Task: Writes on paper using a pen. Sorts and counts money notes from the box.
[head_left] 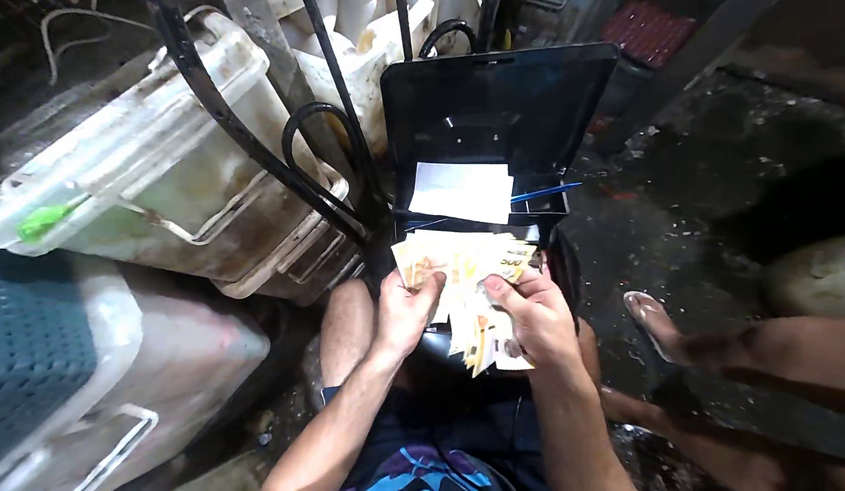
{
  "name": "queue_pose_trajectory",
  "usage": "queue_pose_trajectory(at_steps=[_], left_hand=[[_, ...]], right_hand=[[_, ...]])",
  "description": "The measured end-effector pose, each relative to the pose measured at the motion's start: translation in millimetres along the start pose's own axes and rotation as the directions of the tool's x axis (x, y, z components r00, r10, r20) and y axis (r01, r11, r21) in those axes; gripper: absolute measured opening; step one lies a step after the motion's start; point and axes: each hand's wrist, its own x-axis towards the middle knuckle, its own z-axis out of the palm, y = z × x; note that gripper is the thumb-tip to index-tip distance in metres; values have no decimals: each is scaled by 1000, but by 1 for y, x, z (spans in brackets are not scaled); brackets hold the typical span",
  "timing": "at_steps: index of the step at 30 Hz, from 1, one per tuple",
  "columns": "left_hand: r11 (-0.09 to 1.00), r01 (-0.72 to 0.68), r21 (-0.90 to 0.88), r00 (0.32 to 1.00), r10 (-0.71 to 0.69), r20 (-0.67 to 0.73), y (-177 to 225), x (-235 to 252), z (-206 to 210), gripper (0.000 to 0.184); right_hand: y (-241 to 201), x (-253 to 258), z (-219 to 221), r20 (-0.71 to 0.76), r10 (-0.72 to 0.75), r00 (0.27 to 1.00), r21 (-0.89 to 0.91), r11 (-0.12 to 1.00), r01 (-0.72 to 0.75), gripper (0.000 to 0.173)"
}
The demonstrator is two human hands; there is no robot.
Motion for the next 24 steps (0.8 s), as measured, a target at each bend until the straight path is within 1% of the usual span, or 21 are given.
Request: queue_pose_trajectory(at_steps=[2,4,6,8,10,11,12,14,16,17,19,21,22,23,24], left_hand=[[999,-19,31,1000,19,-20,-1,0,6,14],[1000,-21,20,1000,21,-11,-2,-3,9,15],[999,-24,-26,999,25,33,-2,-6,10,16],[999,-9,-50,997,13,80,-2,-8,10,15],[992,16,-129,985,6,172,-2,-10,6,24],[989,23,-149,977,10,215,-1,-11,4,29],[989,30,-146,968,8,251,1,-12,3,35],[996,25,-90,942,7,336,4,-15,2,46],[999,6,-40,906,11,423,7,-20,7,49],[1000,-7,-23,889,16,457,10,-22,9,49],[998,-44,52,869,13,495,17,-24,12,50],[968,-135,212,872,15,490,37,-29,12,51],[953,-196,230,882,69,466,51,-34,12,51],[958,-252,137,881,169,441,67,-40,12,46],[961,-271,-48,867,266,422,85,-48,12,40]], right_hand=[[-2,-4,5,59,-3,998,-23,1000,4,20],[1,-7,8,64,-15,998,-6,1000,15,21],[6,-8,9,25,-43,999,34,999,42,19],[12,-7,6,-58,-51,997,92,994,56,18],[14,-5,-4,-113,-51,992,131,989,66,23],[13,-5,-10,-124,-49,991,116,991,64,25],[10,-7,-15,-109,-45,993,103,993,57,25],[7,-15,-20,-21,-35,999,97,995,37,24],[4,-22,-17,62,-41,997,81,996,35,23],[3,-25,-15,71,-48,996,79,996,42,23],[-2,-26,-15,27,-68,997,44,997,67,23],[-16,-24,-25,-49,-100,994,-47,994,98,21],[-26,-22,-35,-110,-121,987,-117,987,108,20],[-38,-19,-50,-171,-146,974,-185,976,114,21],[-50,-16,-66,-223,-175,959,-221,967,125,21]])
